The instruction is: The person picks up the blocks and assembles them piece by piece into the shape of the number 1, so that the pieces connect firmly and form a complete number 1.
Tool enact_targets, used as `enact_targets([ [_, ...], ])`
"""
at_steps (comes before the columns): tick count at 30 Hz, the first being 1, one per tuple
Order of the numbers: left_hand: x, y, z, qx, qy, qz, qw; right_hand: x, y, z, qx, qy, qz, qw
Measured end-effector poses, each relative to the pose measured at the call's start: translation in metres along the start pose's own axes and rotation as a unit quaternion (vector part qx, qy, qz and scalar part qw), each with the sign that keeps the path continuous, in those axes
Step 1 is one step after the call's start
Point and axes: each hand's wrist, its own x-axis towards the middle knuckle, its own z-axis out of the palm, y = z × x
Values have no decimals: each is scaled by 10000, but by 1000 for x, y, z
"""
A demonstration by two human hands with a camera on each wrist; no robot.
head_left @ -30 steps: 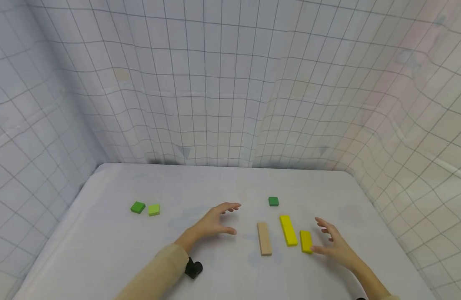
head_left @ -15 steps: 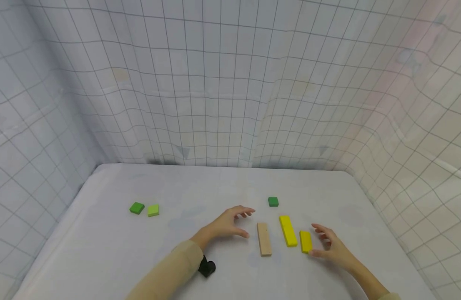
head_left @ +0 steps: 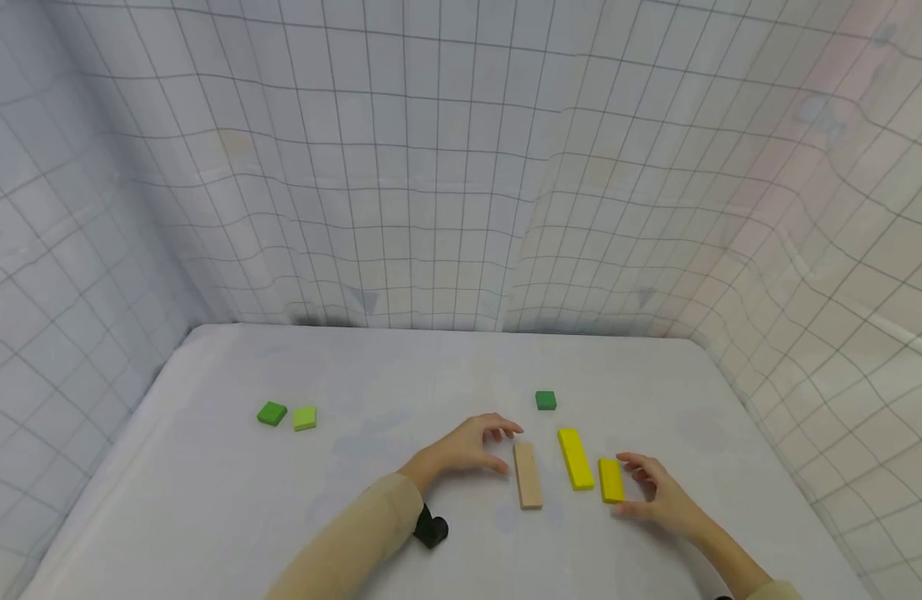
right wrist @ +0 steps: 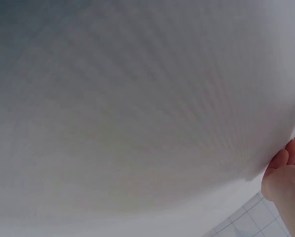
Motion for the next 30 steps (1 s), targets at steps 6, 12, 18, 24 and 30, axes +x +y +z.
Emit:
enact_targets([
  [6,7,-1,4,90,-226,-130,9996,2,1,2,209,-127,196,9995],
  [12,13,3,4,320,-490,-236,9980,2,-1,1,310,-187,215,9991],
  [18,17,2,5,676,-730,-305,9946,1,-2,2,342,-102,269,9990],
  [24,19,1,5,820,-857,-379,9922,1,-1,3,303,-34,226,9993],
  [30,20,2,5,615,-725,-472,9944,1,-1,3,326,-56,206,9992],
])
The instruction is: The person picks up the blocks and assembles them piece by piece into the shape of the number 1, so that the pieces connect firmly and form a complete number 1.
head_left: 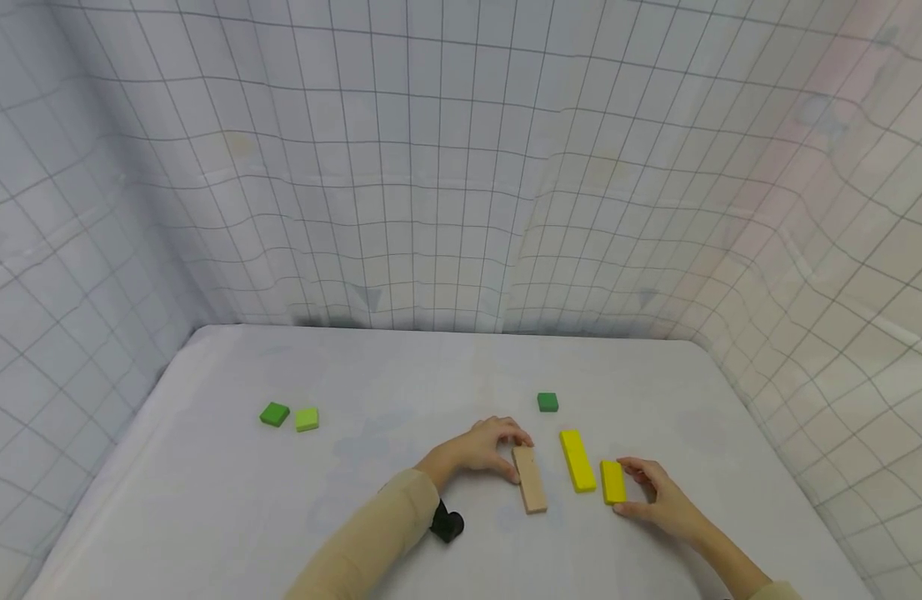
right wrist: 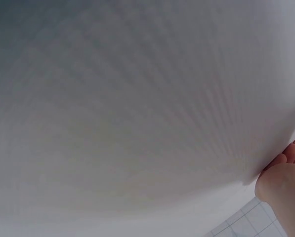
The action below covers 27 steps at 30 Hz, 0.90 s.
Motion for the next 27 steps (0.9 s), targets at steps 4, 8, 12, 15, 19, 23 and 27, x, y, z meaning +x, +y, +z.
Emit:
enact_targets([
  [4,0,-1,1,-106,117,31,9999,0,1,1,-57,20,68,10000],
  [8,-1,-2,2,-147,144,44,9998,0,1,1,-29,37,64,10000],
  [12,-2,-2,0,-71,74,38,9999,-1,0,1,-2,15,59,10000],
  [15,-3,-2,-1,-37,11,75,10000,0,0,1,-27,-8,73,10000],
  [19,-4,-3,-3,-84,3,165,9998,1,0,1,-13,-7,117,9999],
  [23,-5,-3,-4,-186,37,143,9997,1,0,0,-6,-19,153,9999],
  [27,-6,-3,-3,-259,116,159,9995,0,-2,0,3,-47,188,9998],
])
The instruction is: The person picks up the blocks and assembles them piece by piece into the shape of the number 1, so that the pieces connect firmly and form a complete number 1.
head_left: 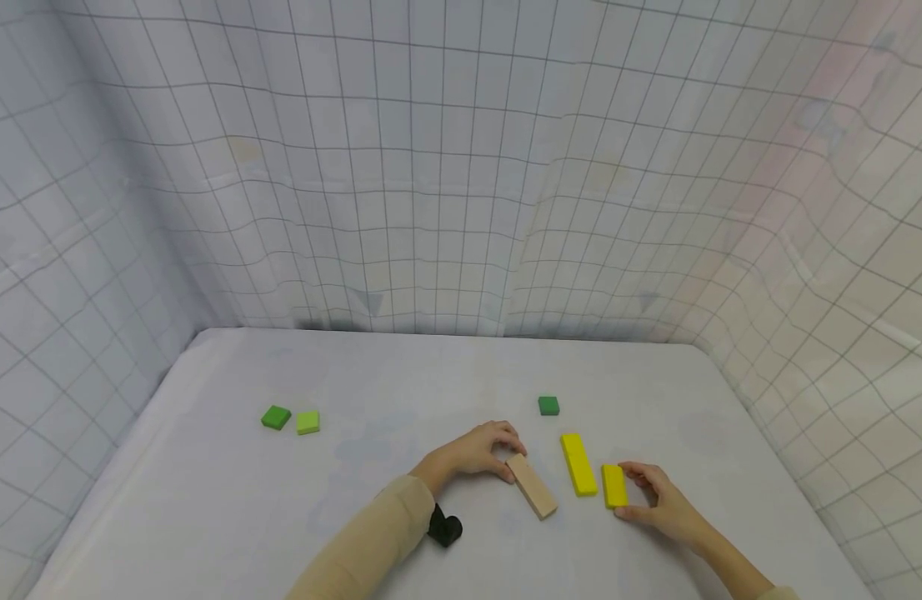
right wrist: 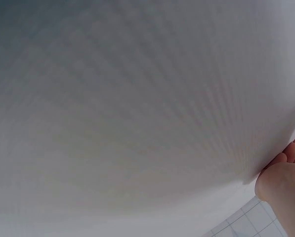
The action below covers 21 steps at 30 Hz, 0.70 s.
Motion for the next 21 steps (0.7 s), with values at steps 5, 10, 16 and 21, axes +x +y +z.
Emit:
enact_targets([
  [5,-2,0,1,-6,110,17,9999,-1,-3,0,25,-6,-64,10000],
  [10,-4,-1,2,-105,219,9,9997,-1,-3,1,-29,13,63,10000],
  [16,-8,-4,4,-396,489,119,9979,0,-1,2,-85,26,-42,10000],
  [21,-15,-5,4,-697,779,135,9944,1,-1,2,-113,31,88,9999],
])
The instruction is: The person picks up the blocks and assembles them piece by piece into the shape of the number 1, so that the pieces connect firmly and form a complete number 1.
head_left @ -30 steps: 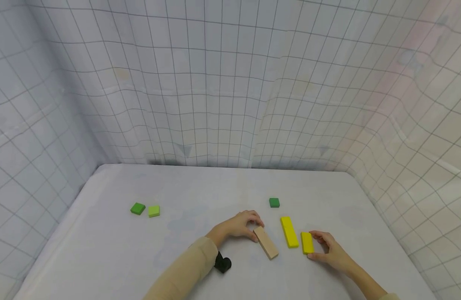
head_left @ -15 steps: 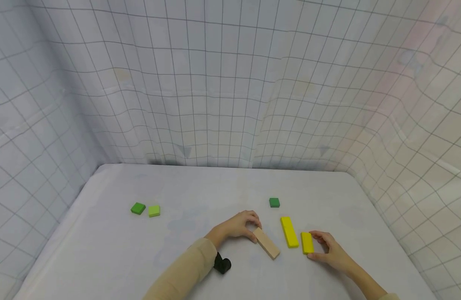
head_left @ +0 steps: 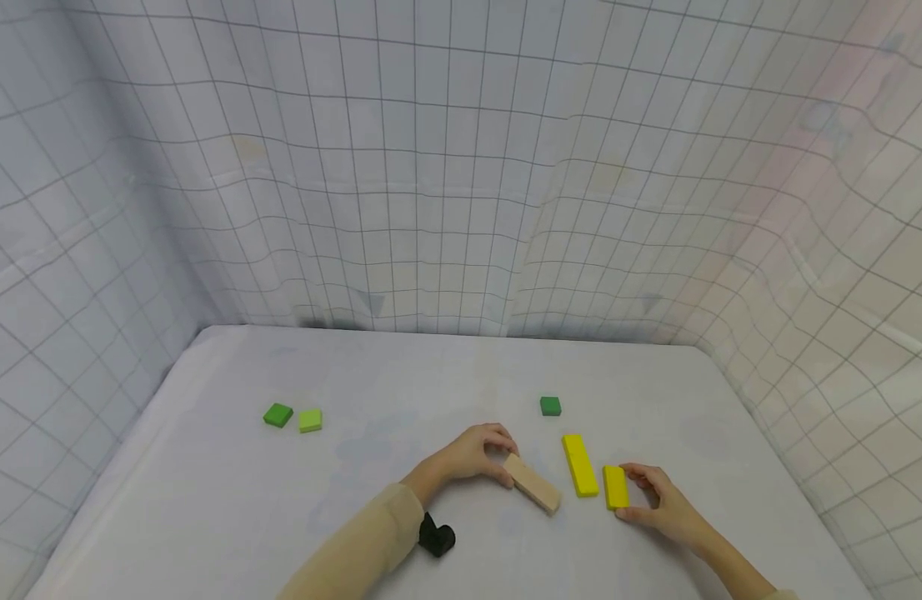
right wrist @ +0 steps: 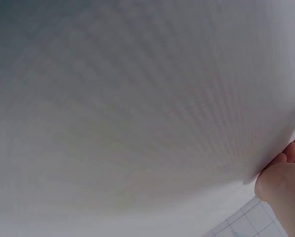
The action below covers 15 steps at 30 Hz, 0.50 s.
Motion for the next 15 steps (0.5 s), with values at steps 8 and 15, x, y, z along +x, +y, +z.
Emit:
enact_targets([
  [8,-15,4,-3,-44,552,-57,9985,0,-1,0,17,-29,84,10000],
  [15,-30,8,-6,-17,960,-196,9952,-1,-2,0,117,-56,169,9998],
])
